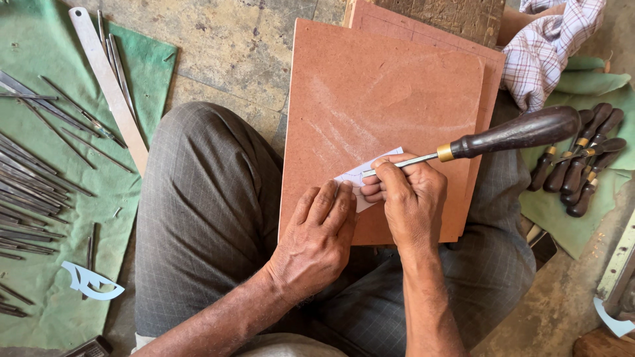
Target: The person carves a design into a wooden board by placing a paper template on the surface and using a chisel and a ruler.
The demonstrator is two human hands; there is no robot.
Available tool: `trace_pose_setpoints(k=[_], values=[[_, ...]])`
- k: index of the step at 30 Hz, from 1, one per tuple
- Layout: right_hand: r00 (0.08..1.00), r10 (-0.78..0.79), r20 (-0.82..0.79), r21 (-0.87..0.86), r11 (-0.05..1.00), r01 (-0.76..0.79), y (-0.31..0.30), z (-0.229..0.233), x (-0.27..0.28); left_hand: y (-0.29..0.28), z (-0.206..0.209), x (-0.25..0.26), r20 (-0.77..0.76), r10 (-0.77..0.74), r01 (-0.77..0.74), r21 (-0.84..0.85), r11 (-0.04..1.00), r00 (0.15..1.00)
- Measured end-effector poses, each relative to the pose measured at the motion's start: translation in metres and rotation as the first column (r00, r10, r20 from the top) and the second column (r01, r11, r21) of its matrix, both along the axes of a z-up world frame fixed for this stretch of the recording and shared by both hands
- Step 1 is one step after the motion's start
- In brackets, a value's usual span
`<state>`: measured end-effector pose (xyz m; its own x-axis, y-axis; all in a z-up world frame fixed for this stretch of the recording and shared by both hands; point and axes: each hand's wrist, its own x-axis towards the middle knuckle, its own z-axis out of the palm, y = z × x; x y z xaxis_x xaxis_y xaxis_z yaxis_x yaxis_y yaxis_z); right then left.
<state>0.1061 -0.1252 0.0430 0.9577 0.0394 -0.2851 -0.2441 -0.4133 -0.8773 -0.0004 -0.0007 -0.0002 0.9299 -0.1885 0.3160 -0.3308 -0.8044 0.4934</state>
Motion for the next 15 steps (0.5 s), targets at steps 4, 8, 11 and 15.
trace_pose_setpoints(k=[4, 8, 11, 15], values=[[0.999, 0.048, -0.005, 0.000, 0.999, -0.048, -0.004, -0.002, 0.002, -0.001, -0.001, 0.000, 0.008, 0.004, -0.004, 0.027, 1.000, 1.000], [0.994, 0.107, 0.013, 0.007, 0.994, -0.107, -0.009, -0.005, 0.004, 0.000, -0.002, 0.000, 0.013, -0.005, 0.005, 0.014, 1.000, 1.000], [0.985, 0.165, 0.047, -0.013, 0.986, -0.165, -0.012, -0.005, 0.005, 0.000, -0.002, 0.000, 0.014, -0.011, 0.011, 0.026, 1.000, 1.000], [0.972, 0.226, 0.066, -0.036, 0.974, -0.224, -0.015, -0.006, 0.006, -0.001, -0.003, -0.001, 0.017, -0.011, 0.010, 0.040, 0.999, 1.000]])
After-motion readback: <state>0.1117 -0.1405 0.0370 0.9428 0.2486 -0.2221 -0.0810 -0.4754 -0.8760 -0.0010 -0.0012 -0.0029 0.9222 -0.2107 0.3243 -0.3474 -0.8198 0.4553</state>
